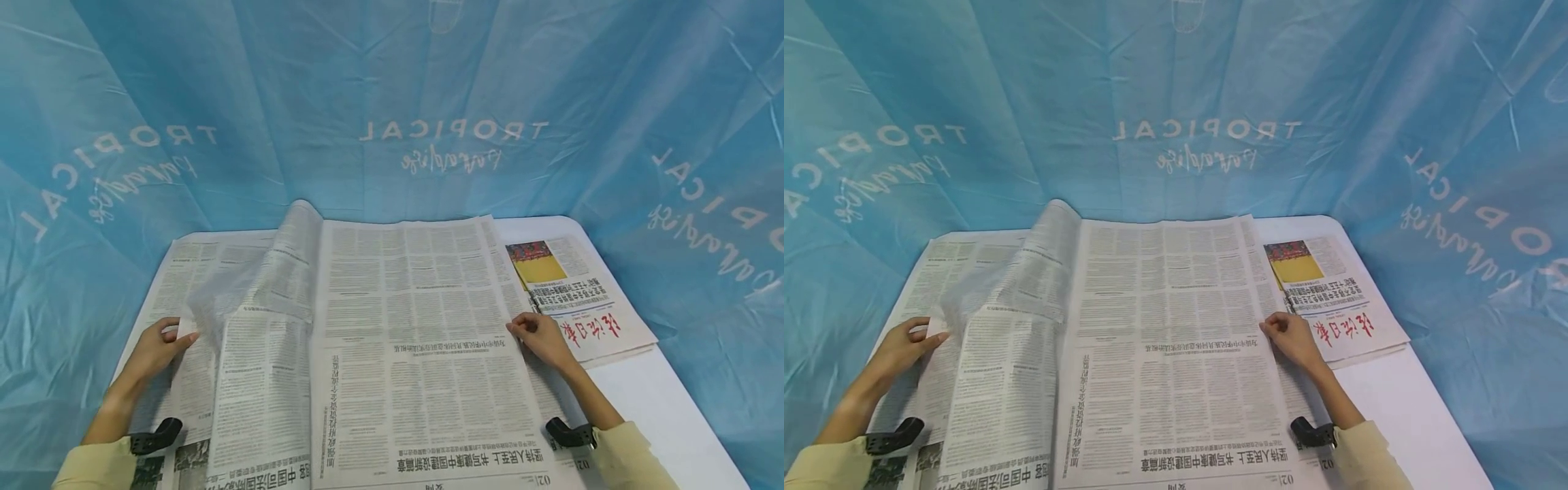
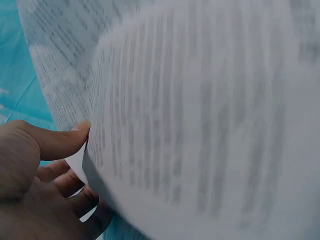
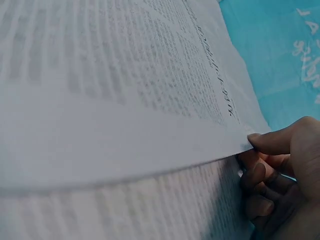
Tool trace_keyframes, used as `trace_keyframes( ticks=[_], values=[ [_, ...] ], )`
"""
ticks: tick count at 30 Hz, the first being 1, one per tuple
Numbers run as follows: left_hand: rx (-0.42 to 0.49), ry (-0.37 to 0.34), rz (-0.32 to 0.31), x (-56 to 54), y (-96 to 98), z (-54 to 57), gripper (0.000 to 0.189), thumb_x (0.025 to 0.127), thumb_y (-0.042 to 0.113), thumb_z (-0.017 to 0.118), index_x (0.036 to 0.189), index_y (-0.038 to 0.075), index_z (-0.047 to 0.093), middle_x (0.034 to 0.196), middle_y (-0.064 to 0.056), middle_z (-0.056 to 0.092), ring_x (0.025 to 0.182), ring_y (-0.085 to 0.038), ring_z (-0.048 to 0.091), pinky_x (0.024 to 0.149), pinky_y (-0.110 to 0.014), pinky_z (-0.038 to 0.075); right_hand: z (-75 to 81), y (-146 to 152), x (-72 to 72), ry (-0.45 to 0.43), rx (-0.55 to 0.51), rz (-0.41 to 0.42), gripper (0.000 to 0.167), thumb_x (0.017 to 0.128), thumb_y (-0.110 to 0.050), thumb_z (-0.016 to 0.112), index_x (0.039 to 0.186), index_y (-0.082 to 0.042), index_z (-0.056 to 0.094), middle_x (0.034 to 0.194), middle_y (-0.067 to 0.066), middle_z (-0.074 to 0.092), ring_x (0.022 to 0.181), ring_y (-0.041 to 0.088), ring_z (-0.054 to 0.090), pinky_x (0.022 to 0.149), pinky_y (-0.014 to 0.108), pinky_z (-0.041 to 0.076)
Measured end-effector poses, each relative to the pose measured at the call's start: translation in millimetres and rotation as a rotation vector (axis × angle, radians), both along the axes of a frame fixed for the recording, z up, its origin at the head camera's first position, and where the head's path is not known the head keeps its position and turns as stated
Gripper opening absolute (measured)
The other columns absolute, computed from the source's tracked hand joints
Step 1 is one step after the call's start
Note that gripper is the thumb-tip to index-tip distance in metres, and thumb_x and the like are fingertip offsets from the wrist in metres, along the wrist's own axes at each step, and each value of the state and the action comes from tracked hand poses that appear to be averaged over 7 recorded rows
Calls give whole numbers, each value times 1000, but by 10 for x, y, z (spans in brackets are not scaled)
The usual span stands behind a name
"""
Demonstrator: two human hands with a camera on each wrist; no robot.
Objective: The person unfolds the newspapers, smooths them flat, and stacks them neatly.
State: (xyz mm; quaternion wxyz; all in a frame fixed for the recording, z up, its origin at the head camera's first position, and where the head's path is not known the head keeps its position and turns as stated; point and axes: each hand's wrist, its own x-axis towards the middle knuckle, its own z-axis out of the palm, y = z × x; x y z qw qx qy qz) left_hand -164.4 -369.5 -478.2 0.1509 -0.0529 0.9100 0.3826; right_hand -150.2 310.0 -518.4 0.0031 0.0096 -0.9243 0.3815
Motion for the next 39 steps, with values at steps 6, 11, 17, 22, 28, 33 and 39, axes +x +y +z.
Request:
trace_keyframes(
  ticks=[6, 11, 17, 22, 28, 33, 39],
  values=[
    [17, -39, 70, -11, -166, -29, 79, 101, 29, 51, 145, -21, 8, 141, -49, 22, 128, -61, 31, 97, -63, 37, 49, 40, 1, -31, 55, -49, 19, 94, -18, 66, 88, 0, 67, 70, 5, 58, 57, 9, 46, 52, 25, 39],
    [2, -15, 137, 2, -276, -37, 77, 100, 20, 53, 147, -17, 6, 141, -51, 17, 130, -65, 21, 101, -68, 30, 34, 52, 7, -27, 79, -66, 17, 93, -16, 67, 87, -1, 67, 73, 6, 61, 60, 12, 49, 54, 25, 41],
    [-19, 73, 265, 36, -374, -80, 68, 96, 5, 55, 148, -14, 15, 139, -50, 23, 129, -64, 26, 97, -66, 33, 65, 44, 30, -37, 82, -77, 19, 94, -16, 66, 87, 1, 67, 71, 6, 60, 56, 10, 48, 51, 25, 41],
    [-65, 142, 340, 72, -424, -112, 63, 94, 1, 57, 146, -13, 25, 133, -49, 32, 116, -60, 40, 80, -58, 44, 104, 58, 41, -87, 59, -89, 21, 95, -18, 64, 92, 2, 66, 69, 6, 59, 51, 10, 49, 47, 26, 42],
    [-189, 317, 365, 160, -438, -164, 37, 88, -1, 66, 122, -14, 56, 91, -31, 60, 60, -25, 46, 51, -33, 38, 121, 65, 53, -99, 42, -99, 24, 96, -20, 63, 94, 4, 66, 67, 5, 58, 49, 11, 49, 46, 27, 42],
    [-238, 411, 360, 203, -446, -196, 28, 86, -3, 66, 111, -16, 62, 65, -25, 58, 44, -15, 27, 49, -30, 34, 138, 74, 54, -79, 84, -128, 21, 95, -17, 64, 91, 3, 67, 66, 4, 59, 50, 12, 51, 45, 27, 42],
    [-200, 385, 417, 175, -448, -228, 31, 87, -6, 60, 115, -20, 56, 110, -45, 55, 90, -52, 51, 103, -64, 20, 163, 87, 68, -62, 121, -186, 20, 92, -14, 64, 89, 5, 67, 64, 5, 60, 49, 14, 52, 44, 28, 40]
  ],
)
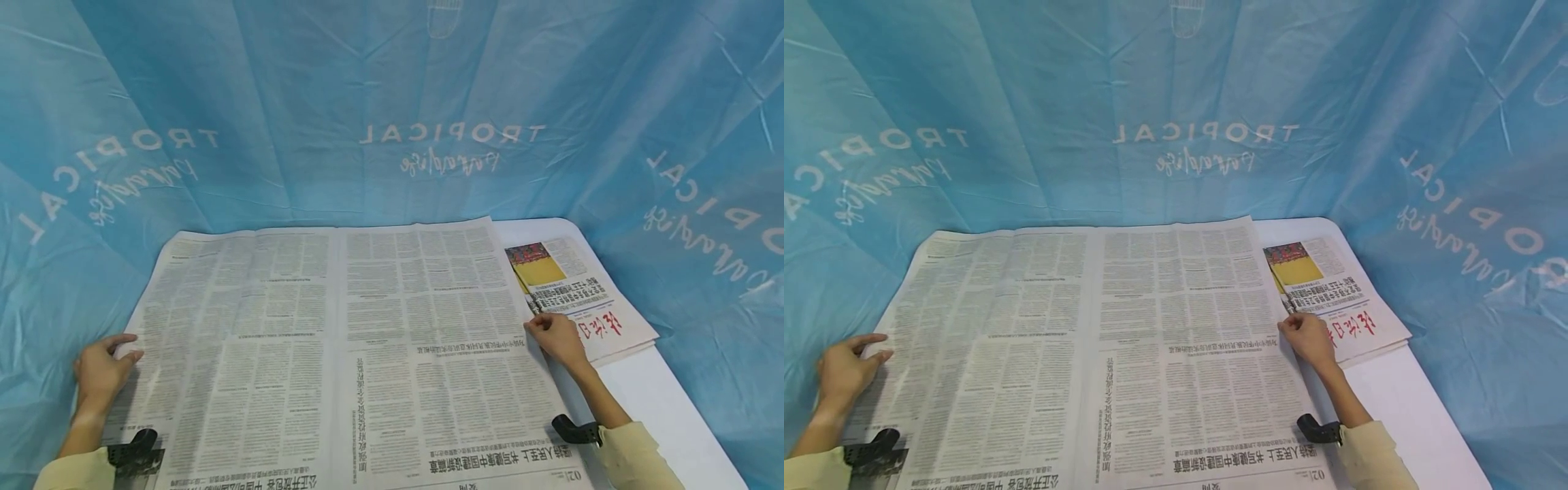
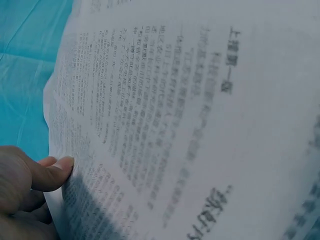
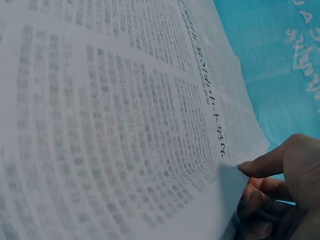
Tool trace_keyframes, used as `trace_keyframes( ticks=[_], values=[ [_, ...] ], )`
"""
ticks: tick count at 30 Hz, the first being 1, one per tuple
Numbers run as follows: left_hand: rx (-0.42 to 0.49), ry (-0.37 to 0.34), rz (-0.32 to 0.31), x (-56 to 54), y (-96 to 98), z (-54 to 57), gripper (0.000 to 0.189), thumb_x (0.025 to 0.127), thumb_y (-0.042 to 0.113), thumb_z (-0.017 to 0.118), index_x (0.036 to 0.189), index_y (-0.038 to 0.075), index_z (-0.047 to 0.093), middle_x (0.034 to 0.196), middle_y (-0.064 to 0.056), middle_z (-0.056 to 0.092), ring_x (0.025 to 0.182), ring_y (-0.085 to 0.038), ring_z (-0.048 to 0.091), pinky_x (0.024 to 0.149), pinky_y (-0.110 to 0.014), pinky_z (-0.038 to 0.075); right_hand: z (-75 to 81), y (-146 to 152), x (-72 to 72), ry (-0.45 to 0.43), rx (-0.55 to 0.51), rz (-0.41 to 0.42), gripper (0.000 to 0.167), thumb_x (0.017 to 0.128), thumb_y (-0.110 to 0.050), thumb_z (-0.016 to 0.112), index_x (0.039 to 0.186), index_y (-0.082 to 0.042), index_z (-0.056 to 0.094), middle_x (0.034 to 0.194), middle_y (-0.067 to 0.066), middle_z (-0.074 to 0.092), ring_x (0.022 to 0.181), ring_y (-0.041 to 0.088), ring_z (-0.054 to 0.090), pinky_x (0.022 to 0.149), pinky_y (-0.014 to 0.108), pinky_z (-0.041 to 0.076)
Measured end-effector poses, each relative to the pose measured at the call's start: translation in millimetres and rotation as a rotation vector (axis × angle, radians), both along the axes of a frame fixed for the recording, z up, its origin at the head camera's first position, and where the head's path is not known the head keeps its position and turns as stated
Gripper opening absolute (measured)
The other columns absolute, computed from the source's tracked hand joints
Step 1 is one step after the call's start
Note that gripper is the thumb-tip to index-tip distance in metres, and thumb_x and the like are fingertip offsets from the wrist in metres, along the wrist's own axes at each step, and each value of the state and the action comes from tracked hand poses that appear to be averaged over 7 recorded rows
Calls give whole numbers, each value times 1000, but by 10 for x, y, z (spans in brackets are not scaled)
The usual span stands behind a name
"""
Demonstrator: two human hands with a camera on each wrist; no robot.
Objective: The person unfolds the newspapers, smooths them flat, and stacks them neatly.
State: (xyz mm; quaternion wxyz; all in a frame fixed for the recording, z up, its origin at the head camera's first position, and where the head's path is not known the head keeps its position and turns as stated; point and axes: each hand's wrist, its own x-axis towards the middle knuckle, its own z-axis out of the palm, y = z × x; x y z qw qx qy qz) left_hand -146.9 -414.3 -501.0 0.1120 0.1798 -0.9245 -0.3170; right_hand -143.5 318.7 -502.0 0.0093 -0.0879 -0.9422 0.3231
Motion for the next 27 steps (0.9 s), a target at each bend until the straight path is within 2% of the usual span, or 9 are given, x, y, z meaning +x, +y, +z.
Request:
trace_keyframes(
  ticks=[1, 3, 4, 5, 10, 13, 15, 20, 27],
  values=[
    [4, -10, 12, -5, -2, -10, 31, 88, -6, 60, 115, -21, 56, 113, -45, 54, 99, -55, 48, 105, -64, 18, -2, 6, 1, 3, 10, -5, 20, 92, -14, 64, 89, 6, 67, 64, 5, 60, 49, 14, 51, 43, 28, 40],
    [8, -26, 31, -20, -6, -24, 31, 88, -6, 58, 115, -20, 56, 114, -44, 54, 102, -57, 47, 105, -64, 18, -11, 18, 4, 13, 25, -9, 21, 91, -14, 64, 89, 6, 67, 63, 5, 59, 49, 14, 51, 43, 28, 39],
    [12, -35, 41, -24, 1, -28, 31, 88, -6, 57, 116, -21, 56, 122, -44, 49, 111, -59, 42, 105, -64, 17, -14, 22, 8, 16, 33, -9, 21, 91, -15, 64, 89, 6, 67, 62, 5, 58, 49, 14, 51, 43, 29, 39],
    [17, -45, 51, -30, 5, -33, 32, 88, -6, 57, 117, -21, 55, 123, -44, 48, 112, -59, 40, 105, -64, 16, -17, 25, 9, 20, 38, -8, 21, 91, -15, 64, 88, 6, 66, 62, 5, 58, 49, 14, 50, 43, 29, 39],
    [21, -75, 104, -40, 62, -33, 32, 89, -7, 54, 120, -19, 55, 126, -43, 48, 111, -58, 39, 98, -63, 23, -10, 22, 15, 16, 59, -12, 21, 90, -16, 66, 86, 5, 66, 64, 6, 59, 51, 14, 50, 44, 29, 39],
    [1, -85, 110, -35, 91, -18, 32, 90, -8, 54, 120, -18, 55, 125, -42, 49, 113, -57, 40, 96, -62, 26, 2, 26, 18, 11, 80, 6, 20, 90, -15, 66, 84, 3, 64, 64, 6, 58, 51, 15, 49, 44, 28, 38],
    [5, -92, 103, -33, 106, -4, 32, 90, -8, 53, 121, -18, 54, 126, -43, 47, 117, -59, 37, 98, -64, 24, 7, 29, 20, 13, 102, 21, 19, 91, -15, 65, 84, 3, 63, 63, 6, 57, 52, 15, 49, 46, 29, 38],
    [33, -111, 111, -25, 141, 15, 32, 91, -8, 51, 122, -19, 53, 126, -45, 46, 116, -59, 35, 94, -67, 26, 7, 33, 10, 14, 130, 39, 19, 92, -14, 63, 83, 2, 62, 64, 7, 57, 54, 15, 49, 49, 30, 38],
    [-26, -135, 135, -4, 195, 56, 30, 92, -6, 52, 118, -20, 55, 120, -44, 50, 109, -58, 45, 82, -64, 35, 19, 30, -1, 3, 122, 48, 19, 92, -15, 63, 84, 2, 62, 66, 8, 59, 54, 15, 50, 48, 29, 40]
  ],
)
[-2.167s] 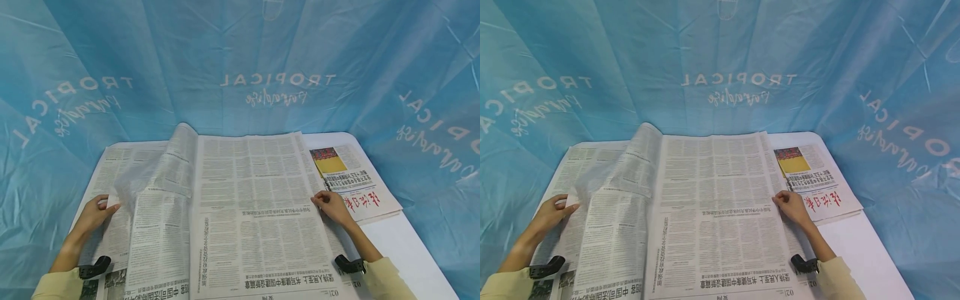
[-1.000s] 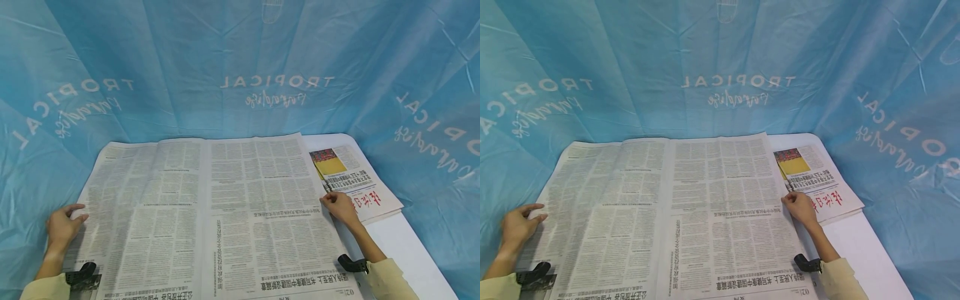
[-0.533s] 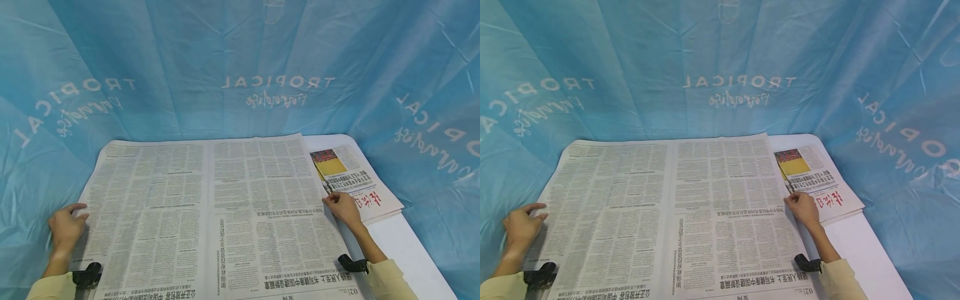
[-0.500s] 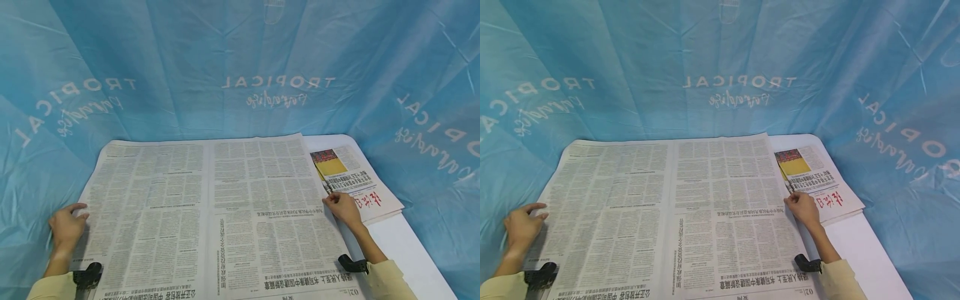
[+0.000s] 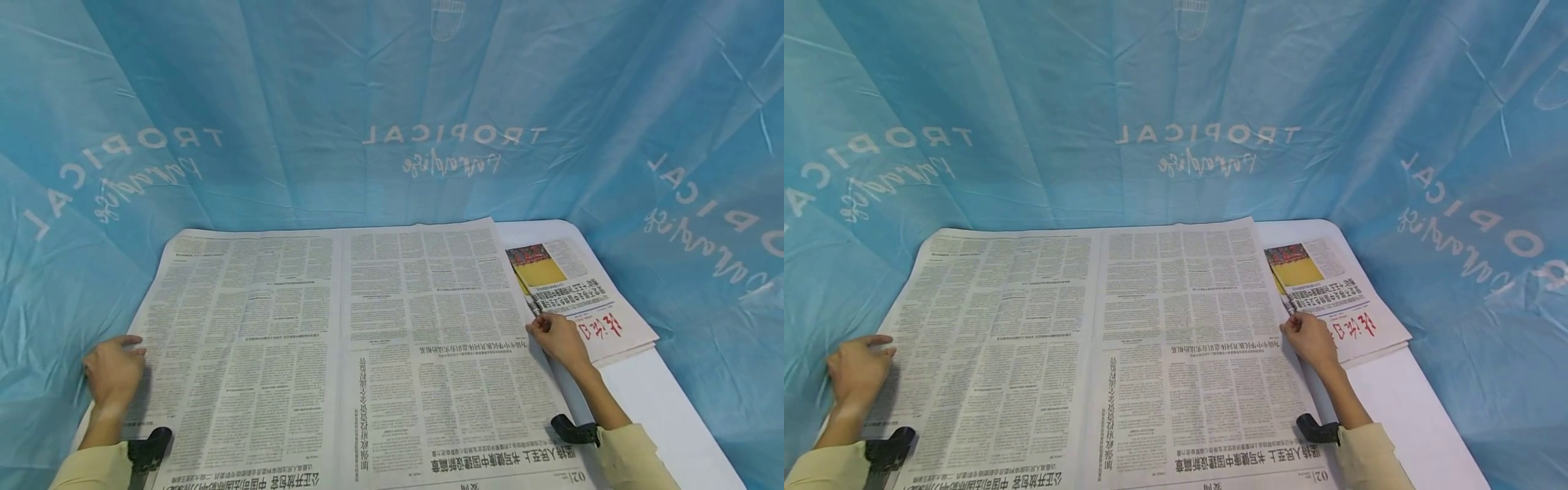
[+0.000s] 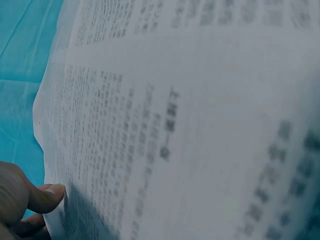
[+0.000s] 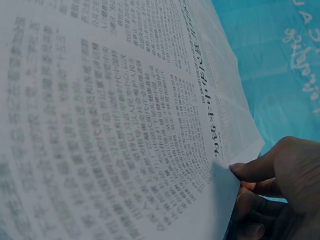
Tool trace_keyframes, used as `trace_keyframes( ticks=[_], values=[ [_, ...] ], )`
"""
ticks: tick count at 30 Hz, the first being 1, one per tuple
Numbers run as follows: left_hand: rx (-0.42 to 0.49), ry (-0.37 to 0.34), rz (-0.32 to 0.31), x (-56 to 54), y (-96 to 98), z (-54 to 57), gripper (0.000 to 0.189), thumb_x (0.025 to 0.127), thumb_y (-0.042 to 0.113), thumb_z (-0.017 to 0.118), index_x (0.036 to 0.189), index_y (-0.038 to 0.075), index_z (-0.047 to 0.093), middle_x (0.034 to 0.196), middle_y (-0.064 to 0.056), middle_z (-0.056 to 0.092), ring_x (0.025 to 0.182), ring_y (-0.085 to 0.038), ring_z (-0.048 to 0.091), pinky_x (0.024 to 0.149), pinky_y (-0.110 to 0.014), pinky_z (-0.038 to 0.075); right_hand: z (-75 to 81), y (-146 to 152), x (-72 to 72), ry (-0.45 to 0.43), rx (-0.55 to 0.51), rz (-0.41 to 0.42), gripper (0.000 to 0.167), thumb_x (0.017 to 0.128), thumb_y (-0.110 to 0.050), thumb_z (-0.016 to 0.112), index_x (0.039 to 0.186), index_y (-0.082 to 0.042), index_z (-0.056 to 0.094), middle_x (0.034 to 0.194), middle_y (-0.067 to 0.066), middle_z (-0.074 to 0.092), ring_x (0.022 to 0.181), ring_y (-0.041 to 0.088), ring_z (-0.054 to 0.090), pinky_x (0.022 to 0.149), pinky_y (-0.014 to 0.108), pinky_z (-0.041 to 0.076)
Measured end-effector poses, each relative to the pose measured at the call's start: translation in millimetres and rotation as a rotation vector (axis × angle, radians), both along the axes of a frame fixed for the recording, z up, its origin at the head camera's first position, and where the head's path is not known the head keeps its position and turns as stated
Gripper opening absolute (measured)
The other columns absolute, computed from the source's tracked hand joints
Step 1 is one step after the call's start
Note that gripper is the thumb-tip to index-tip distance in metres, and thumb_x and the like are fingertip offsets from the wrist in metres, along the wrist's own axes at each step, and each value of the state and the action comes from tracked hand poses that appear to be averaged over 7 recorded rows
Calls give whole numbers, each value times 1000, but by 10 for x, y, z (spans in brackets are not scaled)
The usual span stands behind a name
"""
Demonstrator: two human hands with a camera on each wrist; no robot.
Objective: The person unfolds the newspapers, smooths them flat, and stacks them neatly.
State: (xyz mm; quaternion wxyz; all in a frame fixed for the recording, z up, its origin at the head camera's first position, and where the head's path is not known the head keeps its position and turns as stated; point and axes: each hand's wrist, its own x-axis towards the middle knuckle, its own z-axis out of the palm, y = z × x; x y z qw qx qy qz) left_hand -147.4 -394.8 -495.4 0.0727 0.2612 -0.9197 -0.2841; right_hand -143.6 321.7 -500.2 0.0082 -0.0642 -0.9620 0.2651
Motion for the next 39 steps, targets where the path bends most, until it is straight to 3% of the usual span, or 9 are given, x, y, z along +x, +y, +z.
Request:
trace_keyframes(
  ticks=[4, 16, 24, 33, 36, 39],
  values=[
    [-44, -41, 0, -12, 11, 25, 31, 92, -3, 52, 119, -19, 55, 120, -43, 51, 104, -57, 49, 75, -61, 39, -1, 4, 9, -7, -13, 1, 19, 93, -15, 62, 85, 2, 61, 65, 7, 57, 52, 16, 50, 47, 29, 39],
    [-71, -60, 0, -28, -20, -6, 36, 93, -1, 52, 124, -20, 53, 128, -41, 48, 115, -59, 46, 88, -64, 38, -21, -13, 30, 64, 24, 4, 19, 92, -14, 63, 81, 1, 61, 61, 6, 56, 51, 15, 47, 47, 29, 36],
    [-118, -57, -40, -24, -11, -6, 35, 91, -5, 53, 122, -20, 54, 126, -42, 49, 114, -59, 47, 88, -64, 40, -21, -32, 32, 62, 33, -10, 18, 92, -14, 63, 80, 0, 61, 61, 5, 56, 51, 15, 46, 48, 30, 36],
    [-142, -109, -87, -37, 12, 53, 40, 90, -4, 51, 128, -16, 47, 123, -43, 42, 112, -59, 42, 85, -68, 37, -8, -42, 44, 45, 32, -15, 18, 92, -14, 63, 80, -1, 60, 61, 4, 54, 52, 16, 46, 48, 30, 35],
    [-198, -81, -93, -32, 33, 47, 38, 89, -4, 50, 125, -16, 50, 121, -44, 42, 110, -62, 42, 82, -70, 38, -2, -47, 47, 41, 33, -18, 19, 92, -15, 63, 80, -1, 60, 60, 4, 53, 52, 16, 46, 48, 30, 35],
    [-292, 4, -115, -22, 71, 22, 35, 85, -6, 48, 118, -17, 54, 115, -46, 44, 104, -64, 43, 81, -70, 37, 4, -57, 44, 41, 38, -21, 19, 93, -15, 63, 80, -1, 60, 59, 4, 53, 52, 16, 45, 47, 30, 34]
  ],
)
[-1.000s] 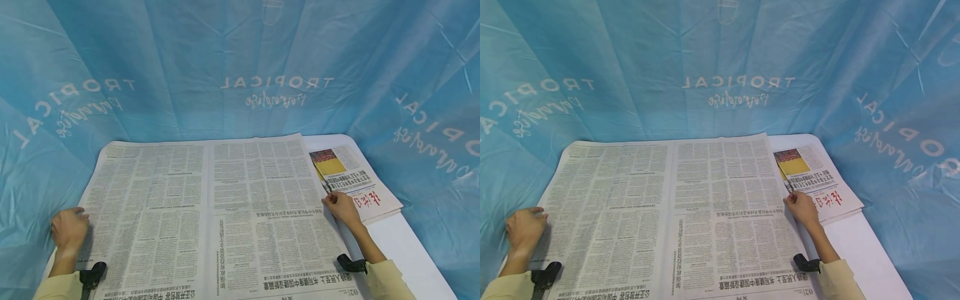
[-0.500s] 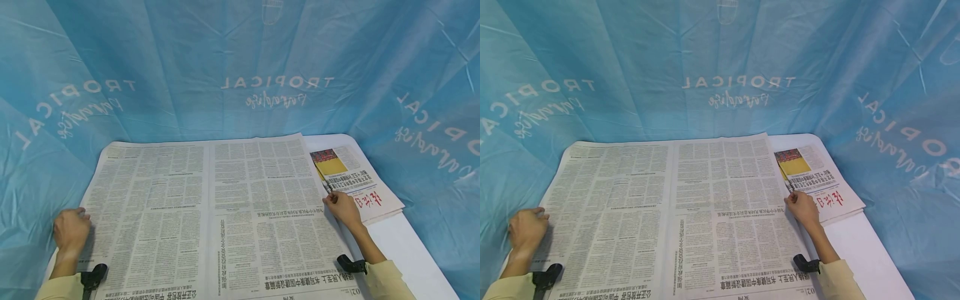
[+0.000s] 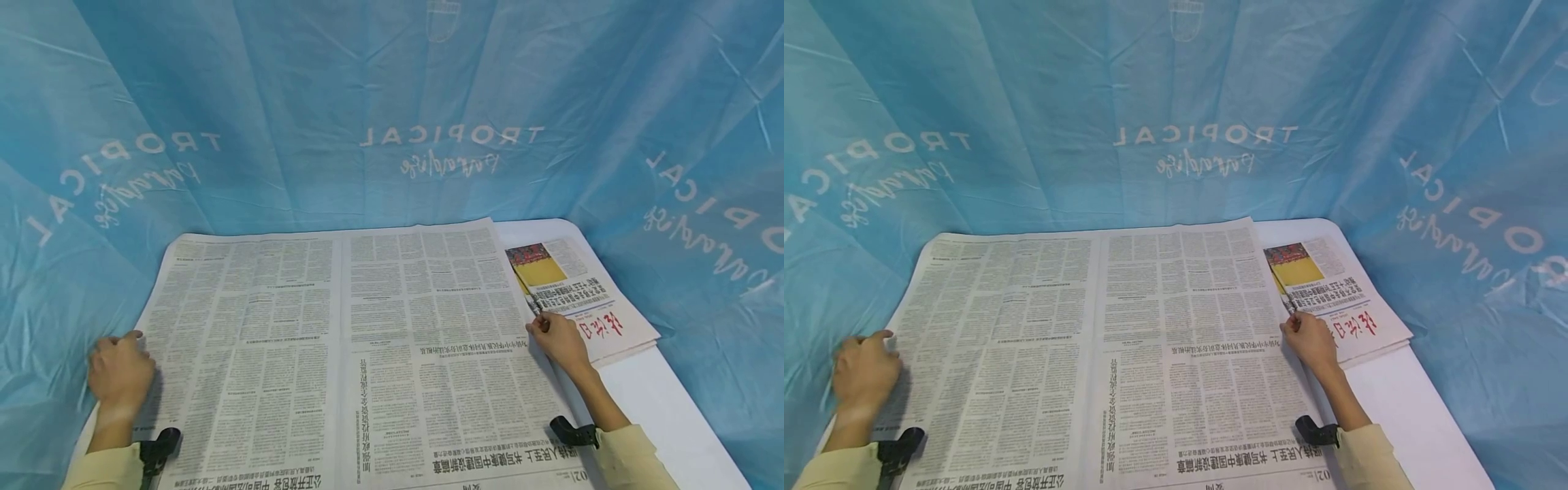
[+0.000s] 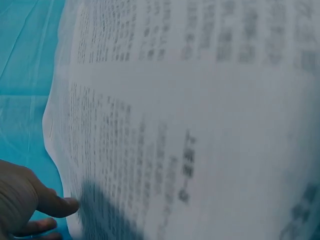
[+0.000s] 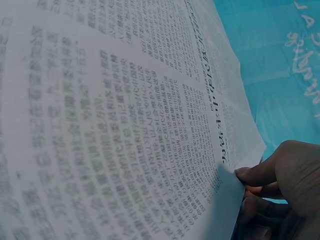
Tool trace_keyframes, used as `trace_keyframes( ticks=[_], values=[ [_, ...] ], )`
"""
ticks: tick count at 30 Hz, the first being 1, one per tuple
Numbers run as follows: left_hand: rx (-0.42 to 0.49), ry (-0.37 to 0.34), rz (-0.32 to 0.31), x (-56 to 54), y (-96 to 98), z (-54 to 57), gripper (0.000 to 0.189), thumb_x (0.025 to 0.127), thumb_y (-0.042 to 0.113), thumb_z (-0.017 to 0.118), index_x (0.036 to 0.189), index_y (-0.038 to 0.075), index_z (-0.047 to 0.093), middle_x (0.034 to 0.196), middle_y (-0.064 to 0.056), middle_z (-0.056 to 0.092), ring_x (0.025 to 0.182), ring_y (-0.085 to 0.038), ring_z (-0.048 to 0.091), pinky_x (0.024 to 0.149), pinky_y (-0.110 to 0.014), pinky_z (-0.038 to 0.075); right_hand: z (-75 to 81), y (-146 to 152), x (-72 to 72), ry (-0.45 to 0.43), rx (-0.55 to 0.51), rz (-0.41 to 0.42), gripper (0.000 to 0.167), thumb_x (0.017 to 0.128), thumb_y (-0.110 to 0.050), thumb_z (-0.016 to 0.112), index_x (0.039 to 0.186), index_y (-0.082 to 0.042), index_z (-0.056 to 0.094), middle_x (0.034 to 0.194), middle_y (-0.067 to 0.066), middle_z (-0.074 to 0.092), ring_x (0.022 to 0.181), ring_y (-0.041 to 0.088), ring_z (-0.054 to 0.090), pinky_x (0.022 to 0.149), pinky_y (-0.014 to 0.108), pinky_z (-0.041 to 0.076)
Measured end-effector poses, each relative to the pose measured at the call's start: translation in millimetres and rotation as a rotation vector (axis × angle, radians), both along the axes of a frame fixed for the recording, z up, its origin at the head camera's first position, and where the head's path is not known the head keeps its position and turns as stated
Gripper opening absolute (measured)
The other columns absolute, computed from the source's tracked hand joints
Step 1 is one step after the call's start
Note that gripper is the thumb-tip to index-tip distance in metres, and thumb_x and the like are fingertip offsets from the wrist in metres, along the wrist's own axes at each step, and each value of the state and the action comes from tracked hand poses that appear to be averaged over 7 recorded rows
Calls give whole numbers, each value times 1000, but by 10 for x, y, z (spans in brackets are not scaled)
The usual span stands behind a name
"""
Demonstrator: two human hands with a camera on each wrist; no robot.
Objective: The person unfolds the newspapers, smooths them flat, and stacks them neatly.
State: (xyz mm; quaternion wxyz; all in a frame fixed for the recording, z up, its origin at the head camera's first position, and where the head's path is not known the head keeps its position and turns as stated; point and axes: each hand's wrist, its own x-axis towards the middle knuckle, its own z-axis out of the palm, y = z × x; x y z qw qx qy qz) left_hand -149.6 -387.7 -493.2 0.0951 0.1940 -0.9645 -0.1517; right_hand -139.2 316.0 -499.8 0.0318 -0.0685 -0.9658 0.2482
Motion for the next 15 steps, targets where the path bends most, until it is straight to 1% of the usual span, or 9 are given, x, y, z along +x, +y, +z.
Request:
trace_keyframes(
  ticks=[1, 3, 5, 8, 9, 11, 13, 15],
  values=[
    [-25, 28, -15, 2, 13, -12, 34, 84, -7, 48, 116, -17, 56, 114, -46, 45, 102, -64, 43, 80, -70, 36, 4, -6, -2, 1, 2, 2, 19, 93, -15, 63, 80, -1, 60, 59, 4, 53, 51, 16, 45, 46, 30, 34],
    [-59, 64, -50, -10, 41, -18, 32, 83, -7, 52, 113, -16, 58, 111, -46, 47, 99, -63, 45, 78, -69, 37, 6, -19, -3, 3, 10, 3, 19, 93, -15, 62, 80, -1, 60, 58, 3, 53, 50, 15, 45, 45, 30, 34],
    [-44, 85, -97, -38, 72, -21, 29, 83, -5, 56, 110, -15, 61, 108, -43, 52, 94, -61, 49, 73, -67, 40, 0, -25, -5, 3, 21, 2, 19, 93, -14, 62, 79, -1, 59, 57, 4, 52, 49, 15, 45, 44, 30, 33],
    [46, 72, -191, -97, 120, -12, 28, 86, 2, 64, 109, -14, 62, 101, -38, 59, 86, -54, 57, 63, -58, 45, -4, -36, -11, 0, 37, -5, 19, 92, -13, 63, 79, -1, 59, 58, 4, 53, 49, 16, 45, 44, 30, 33],
    [80, 69, -224, -113, 146, -8, 28, 87, 4, 65, 109, -13, 63, 98, -36, 61, 83, -51, 59, 59, -54, 46, -1, -39, -13, -3, 41, -7, 18, 92, -13, 63, 79, -1, 58, 58, 5, 53, 49, 16, 45, 45, 31, 33],
    [141, 59, -283, -137, 211, 2, 28, 89, 8, 65, 109, -11, 63, 94, -33, 64, 79, -45, 62, 54, -47, 47, 2, -42, -16, -5, 49, -9, 18, 92, -12, 64, 78, -1, 58, 59, 5, 54, 50, 17, 45, 45, 31, 34],
    [183, 45, -325, -152, 291, 21, 28, 91, 11, 65, 111, -10, 63, 92, -30, 65, 78, -42, 64, 53, -43, 47, 5, -44, -15, -7, 54, -9, 19, 92, -12, 64, 78, -1, 58, 59, 6, 54, 50, 17, 46, 46, 31, 34],
    [203, 28, -360, -160, 390, 53, 29, 93, 12, 64, 113, -8, 64, 92, -28, 66, 78, -40, 64, 53, -40, 46, 6, -45, -14, -9, 57, -7, 19, 91, -12, 64, 78, 0, 58, 59, 6, 55, 50, 17, 47, 46, 31, 35]
  ],
)
